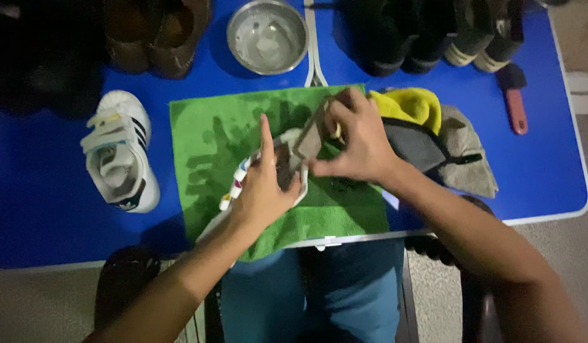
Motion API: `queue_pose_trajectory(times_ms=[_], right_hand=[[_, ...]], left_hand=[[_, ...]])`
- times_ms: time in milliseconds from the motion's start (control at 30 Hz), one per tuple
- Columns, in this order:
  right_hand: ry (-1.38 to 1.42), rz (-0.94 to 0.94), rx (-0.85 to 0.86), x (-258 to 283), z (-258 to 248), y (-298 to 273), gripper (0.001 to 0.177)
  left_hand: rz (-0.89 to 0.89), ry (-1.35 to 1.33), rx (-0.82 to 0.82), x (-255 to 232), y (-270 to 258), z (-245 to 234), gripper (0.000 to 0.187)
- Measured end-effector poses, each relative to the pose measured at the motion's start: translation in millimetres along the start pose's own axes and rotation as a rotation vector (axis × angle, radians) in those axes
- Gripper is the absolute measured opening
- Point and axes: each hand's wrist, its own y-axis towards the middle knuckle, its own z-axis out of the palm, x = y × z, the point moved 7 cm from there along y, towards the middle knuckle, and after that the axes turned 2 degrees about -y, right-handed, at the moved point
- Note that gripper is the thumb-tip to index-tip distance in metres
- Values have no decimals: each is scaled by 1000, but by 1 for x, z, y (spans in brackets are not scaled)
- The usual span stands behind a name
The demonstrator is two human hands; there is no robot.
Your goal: Cleaning a white sneaker using a brush and cloth on a workbench
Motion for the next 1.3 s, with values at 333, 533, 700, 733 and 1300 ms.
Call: queue_pose_trajectory(times_ms=[333,533,700,733,1300], right_hand=[[-116,-24,-70,21,-17,8,56],[-171,-23,-104,19,-21,14,56],[-125,14,-74,6,-19,15,54],[-128,17,-77,14,-19,12,54],[25,-30,-1,18,-10,6,58]], left_hand=[[-67,52,2,-1,3,3,99],[-57,48,2,-3,4,2,99],[-46,49,-1,-7,2,0,98],[-42,51,2,-5,2,3,98],[-48,57,10,-3,0,2,98]])
